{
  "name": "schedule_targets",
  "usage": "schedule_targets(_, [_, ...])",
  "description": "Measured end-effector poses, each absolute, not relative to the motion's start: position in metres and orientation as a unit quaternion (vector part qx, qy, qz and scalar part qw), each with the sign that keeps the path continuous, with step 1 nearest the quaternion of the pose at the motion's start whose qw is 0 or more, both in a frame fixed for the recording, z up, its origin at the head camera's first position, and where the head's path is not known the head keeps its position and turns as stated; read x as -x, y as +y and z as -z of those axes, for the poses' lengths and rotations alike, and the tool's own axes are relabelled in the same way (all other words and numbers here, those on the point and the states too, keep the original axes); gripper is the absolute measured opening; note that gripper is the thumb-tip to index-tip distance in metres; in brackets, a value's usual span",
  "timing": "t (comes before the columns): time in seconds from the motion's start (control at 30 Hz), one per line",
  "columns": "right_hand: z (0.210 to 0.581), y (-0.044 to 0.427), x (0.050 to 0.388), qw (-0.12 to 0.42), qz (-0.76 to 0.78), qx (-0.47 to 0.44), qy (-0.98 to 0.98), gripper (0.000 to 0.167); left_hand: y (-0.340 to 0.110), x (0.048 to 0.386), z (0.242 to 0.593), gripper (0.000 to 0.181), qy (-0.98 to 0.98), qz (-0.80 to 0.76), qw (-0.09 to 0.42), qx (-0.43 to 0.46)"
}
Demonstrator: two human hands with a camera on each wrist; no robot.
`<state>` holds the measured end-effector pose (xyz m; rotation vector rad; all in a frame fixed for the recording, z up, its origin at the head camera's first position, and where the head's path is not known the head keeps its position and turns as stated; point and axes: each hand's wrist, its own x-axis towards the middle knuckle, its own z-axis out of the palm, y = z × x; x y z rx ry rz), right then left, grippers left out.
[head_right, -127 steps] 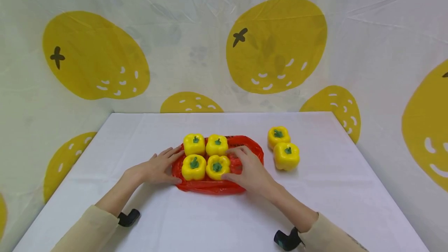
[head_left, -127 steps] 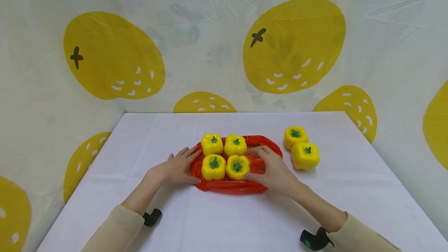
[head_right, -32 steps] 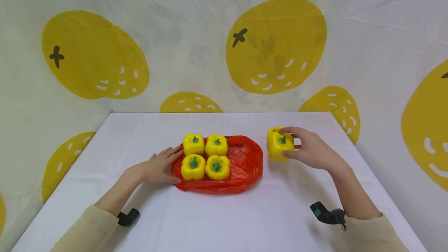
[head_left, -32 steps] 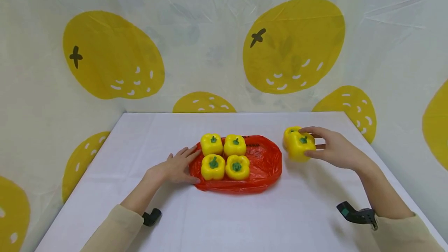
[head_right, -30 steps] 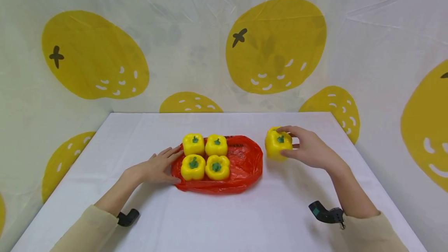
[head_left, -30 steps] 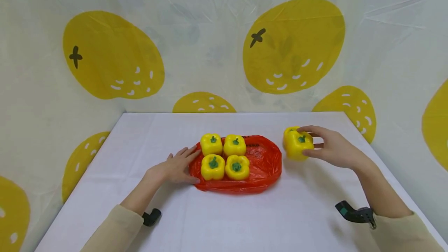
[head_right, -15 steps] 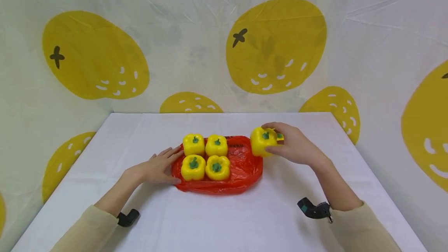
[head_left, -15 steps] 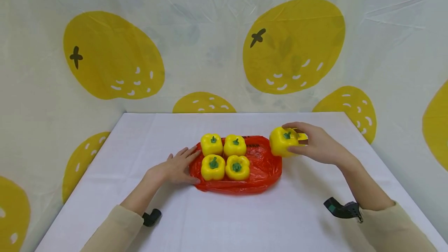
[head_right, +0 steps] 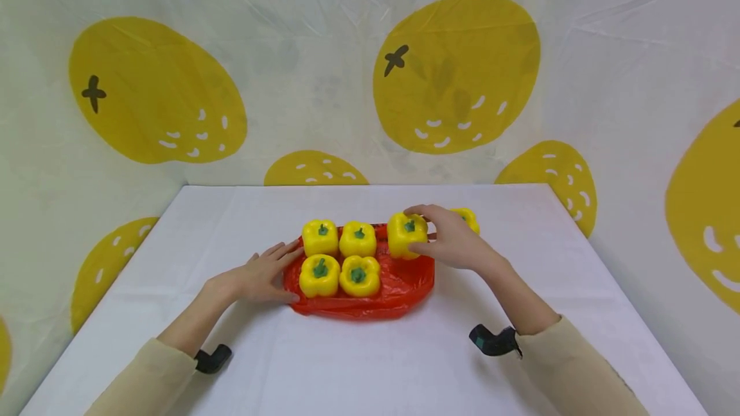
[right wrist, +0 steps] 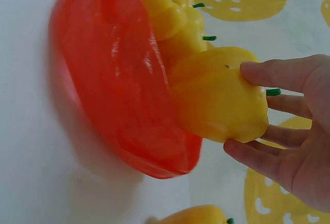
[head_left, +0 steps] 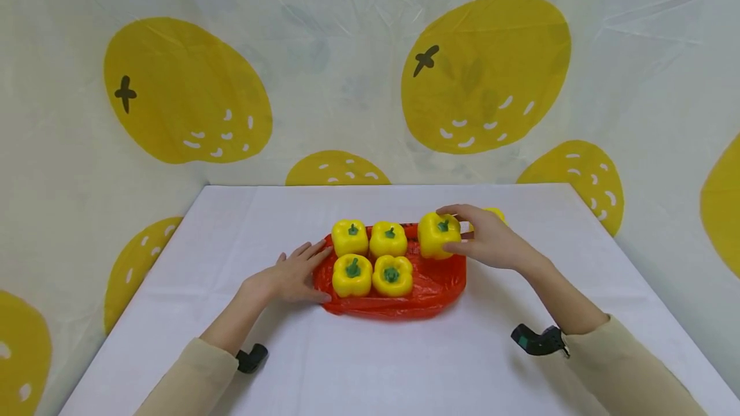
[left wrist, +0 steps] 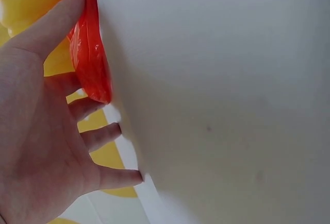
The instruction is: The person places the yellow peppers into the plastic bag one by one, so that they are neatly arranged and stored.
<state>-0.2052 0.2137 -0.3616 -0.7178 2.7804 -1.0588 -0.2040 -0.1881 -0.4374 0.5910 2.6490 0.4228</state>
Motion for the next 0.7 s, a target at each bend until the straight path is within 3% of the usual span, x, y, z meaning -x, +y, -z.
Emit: schedule_targets(0.7, [0.394,0.191,0.221,0.053,0.322,0.235,0.916,0.058,-0.190,0.205,0.437,0.101,0.944,-0.158,0.199,-0.209])
